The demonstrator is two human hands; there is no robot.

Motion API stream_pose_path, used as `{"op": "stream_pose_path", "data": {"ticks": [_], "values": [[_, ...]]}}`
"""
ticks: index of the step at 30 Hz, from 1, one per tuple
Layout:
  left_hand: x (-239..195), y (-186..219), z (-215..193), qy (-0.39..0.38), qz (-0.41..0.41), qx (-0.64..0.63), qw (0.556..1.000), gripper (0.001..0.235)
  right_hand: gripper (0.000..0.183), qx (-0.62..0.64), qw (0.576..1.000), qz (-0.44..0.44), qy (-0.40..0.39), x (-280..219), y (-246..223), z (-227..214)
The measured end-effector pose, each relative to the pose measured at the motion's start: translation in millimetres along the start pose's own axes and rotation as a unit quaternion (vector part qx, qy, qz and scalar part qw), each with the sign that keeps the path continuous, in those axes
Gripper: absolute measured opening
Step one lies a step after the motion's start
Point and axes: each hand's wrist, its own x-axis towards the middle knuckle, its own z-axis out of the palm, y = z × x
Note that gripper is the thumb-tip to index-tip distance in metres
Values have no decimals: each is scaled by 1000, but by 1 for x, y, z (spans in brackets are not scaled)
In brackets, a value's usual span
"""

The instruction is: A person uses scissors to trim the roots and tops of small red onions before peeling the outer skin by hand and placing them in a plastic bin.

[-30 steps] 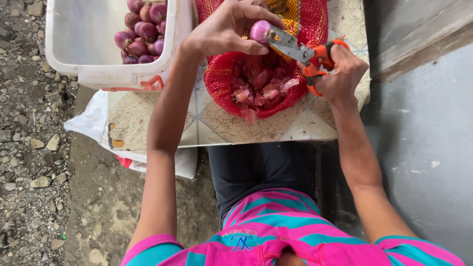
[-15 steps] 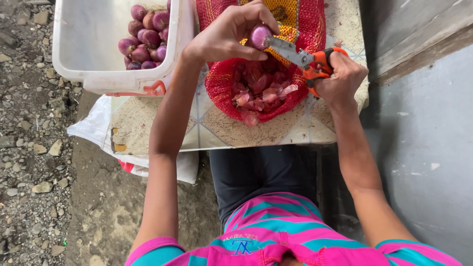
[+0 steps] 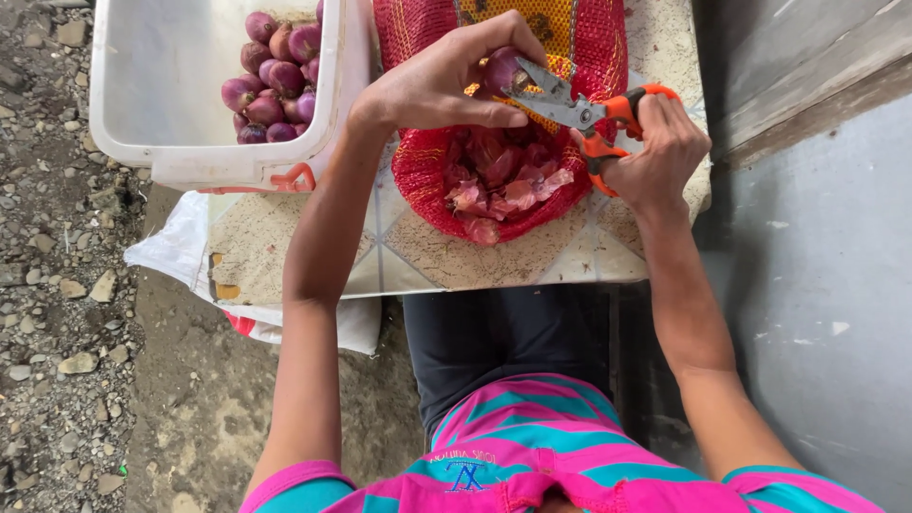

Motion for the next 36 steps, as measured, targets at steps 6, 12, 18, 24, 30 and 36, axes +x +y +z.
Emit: {"op": "stream_pose_path", "data": {"ticks": [6, 12, 18, 24, 30, 36], "values": [[1, 11, -1, -5, 13, 91, 996, 36, 72, -4, 1000, 2, 23, -5, 5, 2], [1, 12, -3, 10, 31, 119, 992, 31, 74, -31, 999, -7, 35, -6, 7, 1], [3, 12, -3, 15, 45, 120, 992, 27, 75, -30, 998, -17, 50, -3, 5, -1], [5, 9, -2, 29, 88, 136, 986, 24, 77, -44, 998, -2, 44, -8, 10, 0], [6, 11, -1, 38, 114, 144, 982, 23, 75, -40, 997, -12, 58, -9, 11, -1], [8, 8, 0, 44, 134, 149, 979, 25, 75, -32, 997, -27, 70, -4, 8, -3]]}}
